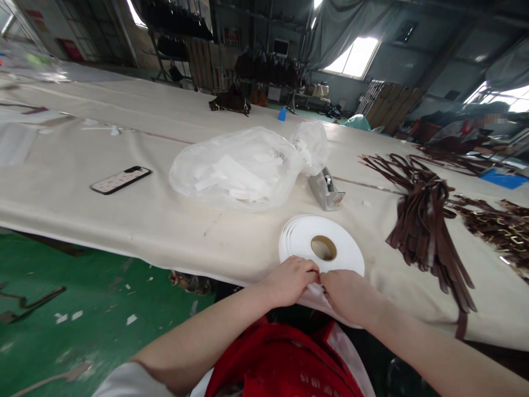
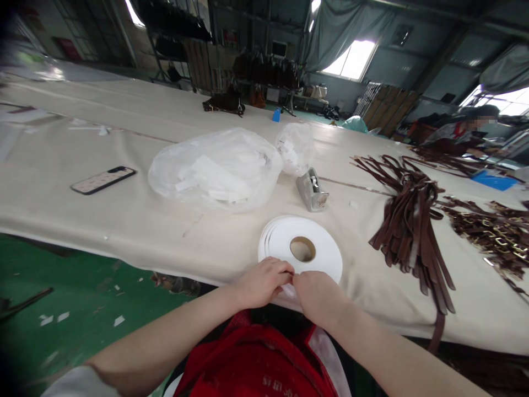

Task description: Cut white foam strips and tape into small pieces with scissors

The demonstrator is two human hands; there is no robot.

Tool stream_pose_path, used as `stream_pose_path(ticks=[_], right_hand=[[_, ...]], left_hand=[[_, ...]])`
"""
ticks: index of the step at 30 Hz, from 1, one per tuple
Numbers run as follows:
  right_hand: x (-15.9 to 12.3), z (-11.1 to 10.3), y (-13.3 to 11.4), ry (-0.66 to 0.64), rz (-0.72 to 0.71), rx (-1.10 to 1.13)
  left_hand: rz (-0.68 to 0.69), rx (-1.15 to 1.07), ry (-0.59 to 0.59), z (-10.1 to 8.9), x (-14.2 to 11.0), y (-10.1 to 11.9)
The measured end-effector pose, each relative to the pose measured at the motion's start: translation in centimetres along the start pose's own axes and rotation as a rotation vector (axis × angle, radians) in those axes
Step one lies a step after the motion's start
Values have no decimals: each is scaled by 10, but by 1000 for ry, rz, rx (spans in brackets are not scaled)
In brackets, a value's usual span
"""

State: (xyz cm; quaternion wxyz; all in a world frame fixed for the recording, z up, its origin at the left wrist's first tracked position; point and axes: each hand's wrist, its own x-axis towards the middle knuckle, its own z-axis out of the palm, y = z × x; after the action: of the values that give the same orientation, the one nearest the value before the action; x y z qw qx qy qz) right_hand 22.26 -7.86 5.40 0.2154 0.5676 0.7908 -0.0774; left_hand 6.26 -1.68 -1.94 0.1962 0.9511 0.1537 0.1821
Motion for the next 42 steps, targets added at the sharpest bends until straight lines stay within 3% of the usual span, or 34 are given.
stream_pose_path(ticks=[11, 22, 33, 42], right_hand=[[-11, 3, 10, 3, -54, 36], [-14, 4, 7, -11, -86, 9], [-26, 8, 19, 89, -41, 42], [-23, 7, -4, 23, -11, -21]], left_hand=[[-3, -64, -3, 8, -15, 17], [12, 5, 2, 18, -7, 12], [5, -166, -78, 5, 1, 1], [-23, -212, -113, 3, 7, 0]])
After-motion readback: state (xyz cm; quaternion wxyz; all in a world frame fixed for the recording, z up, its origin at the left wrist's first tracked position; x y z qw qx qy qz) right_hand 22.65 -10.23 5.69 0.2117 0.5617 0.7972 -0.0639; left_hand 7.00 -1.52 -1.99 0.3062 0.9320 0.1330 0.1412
